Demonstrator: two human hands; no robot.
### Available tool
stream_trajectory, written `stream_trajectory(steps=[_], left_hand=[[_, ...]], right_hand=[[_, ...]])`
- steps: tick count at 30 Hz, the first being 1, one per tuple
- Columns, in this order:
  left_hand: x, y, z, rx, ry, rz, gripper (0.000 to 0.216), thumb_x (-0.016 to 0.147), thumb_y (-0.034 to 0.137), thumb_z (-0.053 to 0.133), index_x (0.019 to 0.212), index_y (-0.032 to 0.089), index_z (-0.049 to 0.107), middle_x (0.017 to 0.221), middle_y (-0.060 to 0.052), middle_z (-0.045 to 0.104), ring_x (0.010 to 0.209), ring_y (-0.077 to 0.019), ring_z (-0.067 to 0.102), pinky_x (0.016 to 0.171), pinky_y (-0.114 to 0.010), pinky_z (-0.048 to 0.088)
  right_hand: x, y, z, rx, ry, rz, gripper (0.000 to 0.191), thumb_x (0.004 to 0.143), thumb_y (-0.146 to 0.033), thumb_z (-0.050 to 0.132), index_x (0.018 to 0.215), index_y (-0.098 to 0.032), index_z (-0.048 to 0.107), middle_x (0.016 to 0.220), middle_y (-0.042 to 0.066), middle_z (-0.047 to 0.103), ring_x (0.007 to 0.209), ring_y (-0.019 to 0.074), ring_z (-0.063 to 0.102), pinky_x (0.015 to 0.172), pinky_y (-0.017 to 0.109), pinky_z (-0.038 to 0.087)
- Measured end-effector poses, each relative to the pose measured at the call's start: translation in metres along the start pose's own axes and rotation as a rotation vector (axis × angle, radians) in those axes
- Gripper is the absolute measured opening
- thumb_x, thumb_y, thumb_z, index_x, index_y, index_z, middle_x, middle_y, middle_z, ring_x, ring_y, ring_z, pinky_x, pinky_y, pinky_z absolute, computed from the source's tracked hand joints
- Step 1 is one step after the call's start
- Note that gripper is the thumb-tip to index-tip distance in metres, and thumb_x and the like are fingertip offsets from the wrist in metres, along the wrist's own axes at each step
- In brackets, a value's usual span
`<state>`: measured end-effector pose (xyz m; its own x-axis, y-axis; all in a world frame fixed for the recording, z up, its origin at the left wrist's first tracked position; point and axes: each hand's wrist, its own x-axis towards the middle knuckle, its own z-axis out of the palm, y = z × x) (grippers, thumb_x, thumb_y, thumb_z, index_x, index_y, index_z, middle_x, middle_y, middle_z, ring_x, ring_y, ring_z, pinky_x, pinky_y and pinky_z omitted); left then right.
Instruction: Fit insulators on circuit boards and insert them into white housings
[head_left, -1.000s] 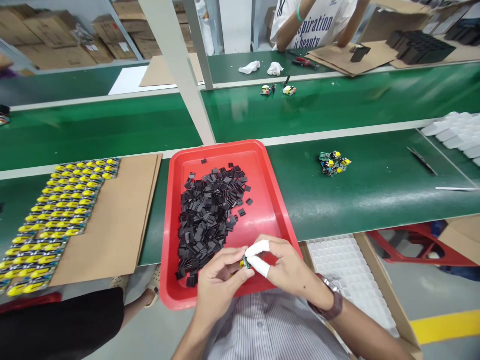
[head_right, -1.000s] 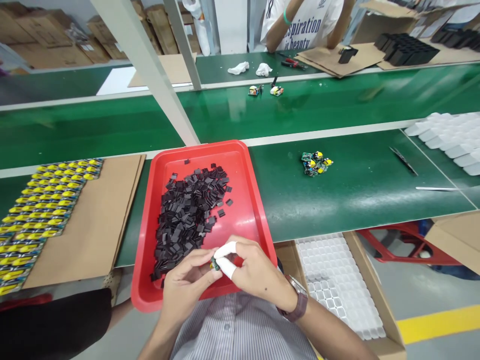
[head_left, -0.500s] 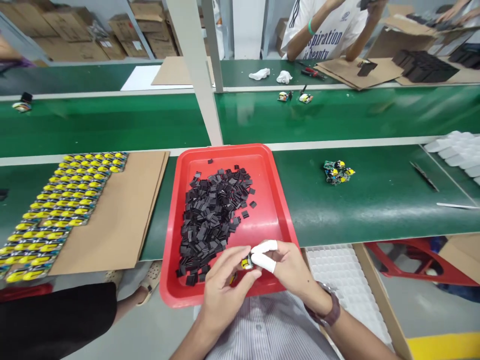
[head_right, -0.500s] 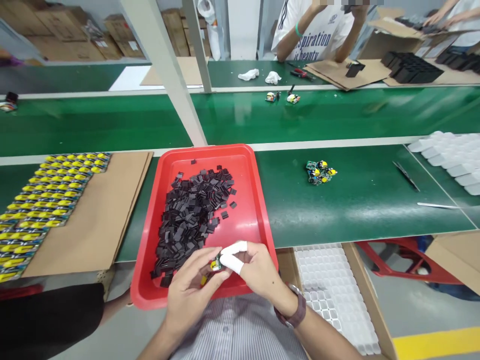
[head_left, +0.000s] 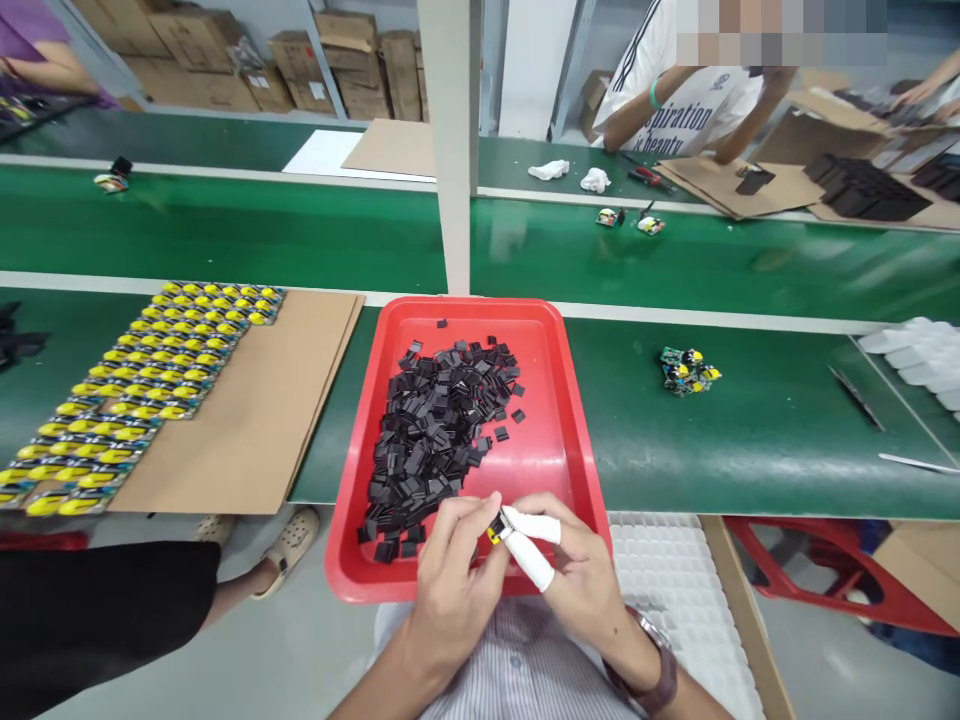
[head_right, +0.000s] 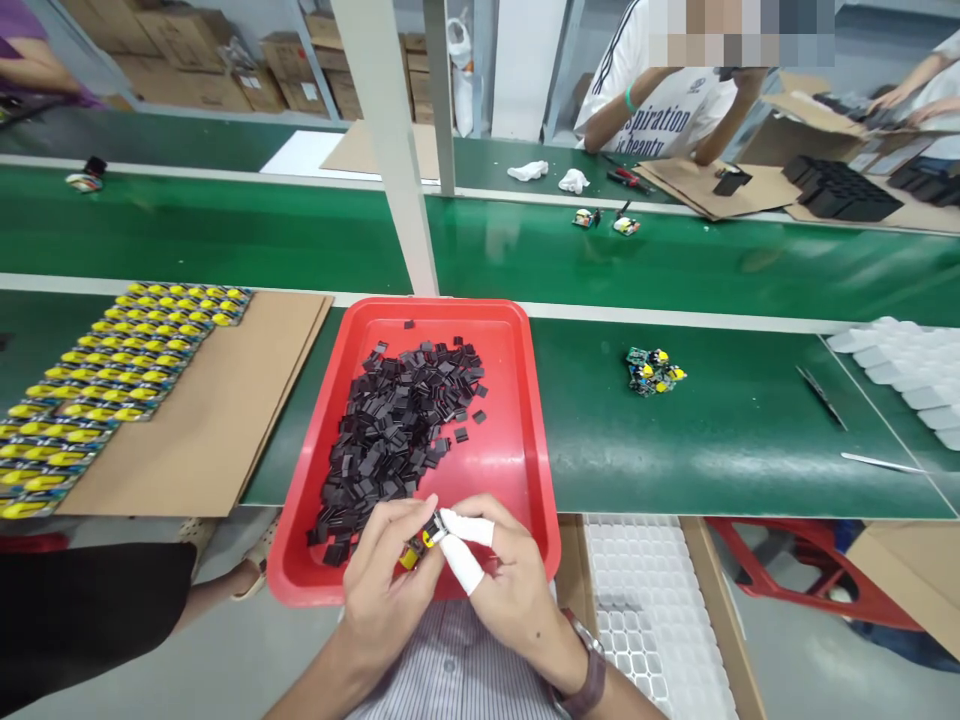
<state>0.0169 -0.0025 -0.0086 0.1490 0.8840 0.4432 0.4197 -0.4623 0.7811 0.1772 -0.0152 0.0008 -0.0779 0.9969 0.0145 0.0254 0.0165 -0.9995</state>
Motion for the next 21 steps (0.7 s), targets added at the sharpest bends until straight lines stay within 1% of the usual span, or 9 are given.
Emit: stream_trajectory(steps=[7, 9, 11, 12, 14, 15, 17, 19, 21], left_hand=[[0.004, 0.001, -0.002, 0.009, 0.045, 0.071, 0.055, 0.089, -0.005, 0.063, 0.138, 0.021, 0.060, 0.109, -0.007, 0.061, 0.104, -0.0193, 0.066, 0.089, -0.031, 0.059], [0.005, -0.001, 0.001, 0.020, -0.009, 0.092, 0.055, 0.091, -0.003, 0.061, 0.141, 0.022, 0.058, 0.112, -0.008, 0.061, 0.106, -0.0194, 0.067, 0.091, -0.031, 0.060], [0.006, -0.006, 0.002, 0.067, -0.113, 0.094, 0.057, 0.095, 0.007, 0.063, 0.149, 0.022, 0.050, 0.122, -0.011, 0.062, 0.114, -0.0215, 0.067, 0.097, -0.032, 0.059], [0.006, -0.009, 0.001, 0.106, -0.154, 0.088, 0.061, 0.096, 0.014, 0.065, 0.153, 0.021, 0.045, 0.128, -0.013, 0.061, 0.118, -0.0231, 0.066, 0.100, -0.034, 0.059], [0.008, -0.018, -0.006, 0.206, -0.192, 0.073, 0.065, 0.097, 0.028, 0.066, 0.157, 0.022, 0.040, 0.139, -0.014, 0.059, 0.124, -0.0260, 0.066, 0.105, -0.038, 0.058], [0.008, -0.025, -0.012, 0.254, -0.203, 0.073, 0.063, 0.098, 0.034, 0.066, 0.156, 0.023, 0.042, 0.141, -0.013, 0.059, 0.123, -0.0264, 0.067, 0.105, -0.039, 0.058], [0.007, -0.040, -0.027, 0.344, -0.288, 0.097, 0.051, 0.099, 0.040, 0.062, 0.148, 0.027, 0.053, 0.137, -0.009, 0.066, 0.117, -0.0257, 0.072, 0.098, -0.038, 0.062], [0.003, -0.057, -0.040, 0.423, -0.406, 0.133, 0.043, 0.098, 0.044, 0.059, 0.139, 0.029, 0.063, 0.130, -0.005, 0.073, 0.111, -0.0262, 0.075, 0.089, -0.037, 0.066], [-0.003, -0.073, -0.046, 0.495, -0.479, 0.138, 0.037, 0.095, 0.044, 0.060, 0.128, 0.032, 0.072, 0.126, -0.003, 0.077, 0.109, -0.0295, 0.076, 0.086, -0.040, 0.067]], right_hand=[[-0.001, -0.004, 0.007, -0.008, 0.002, -0.073, 0.033, 0.096, -0.017, 0.067, 0.124, -0.034, 0.071, 0.111, 0.004, 0.069, 0.102, 0.0186, 0.068, 0.091, 0.033, 0.057], [-0.002, -0.002, 0.006, -0.010, 0.025, -0.085, 0.031, 0.094, -0.019, 0.071, 0.122, -0.032, 0.070, 0.110, 0.004, 0.069, 0.100, 0.0189, 0.069, 0.089, 0.033, 0.058], [0.003, 0.005, -0.005, -0.074, 0.080, -0.104, 0.025, 0.093, -0.022, 0.072, 0.117, -0.030, 0.070, 0.107, 0.003, 0.070, 0.096, 0.0185, 0.070, 0.085, 0.032, 0.059], [0.008, 0.011, -0.018, -0.161, 0.141, -0.115, 0.020, 0.095, -0.025, 0.070, 0.114, -0.028, 0.071, 0.105, 0.003, 0.071, 0.093, 0.0181, 0.071, 0.083, 0.031, 0.059], [0.023, 0.026, -0.059, -0.416, 0.317, -0.128, 0.015, 0.100, -0.031, 0.060, 0.110, -0.025, 0.070, 0.104, 0.005, 0.073, 0.091, 0.0188, 0.071, 0.083, 0.032, 0.058], [0.032, 0.034, -0.085, -0.586, 0.425, -0.131, 0.020, 0.102, -0.034, 0.054, 0.107, -0.023, 0.070, 0.103, 0.006, 0.073, 0.091, 0.0195, 0.070, 0.083, 0.034, 0.058], [0.051, 0.051, -0.141, -0.750, 0.572, -0.139, 0.028, 0.103, -0.037, 0.048, 0.100, -0.019, 0.069, 0.103, 0.010, 0.071, 0.096, 0.0239, 0.068, 0.087, 0.041, 0.056], [0.068, 0.064, -0.190, -0.877, 0.632, -0.151, 0.033, 0.100, -0.040, 0.045, 0.096, -0.018, 0.070, 0.102, 0.013, 0.070, 0.100, 0.0285, 0.064, 0.093, 0.050, 0.052], [0.085, 0.072, -0.221, -0.993, 0.635, -0.172, 0.035, 0.097, -0.042, 0.050, 0.105, -0.016, 0.071, 0.112, 0.018, 0.068, 0.111, 0.0339, 0.060, 0.100, 0.060, 0.045]])
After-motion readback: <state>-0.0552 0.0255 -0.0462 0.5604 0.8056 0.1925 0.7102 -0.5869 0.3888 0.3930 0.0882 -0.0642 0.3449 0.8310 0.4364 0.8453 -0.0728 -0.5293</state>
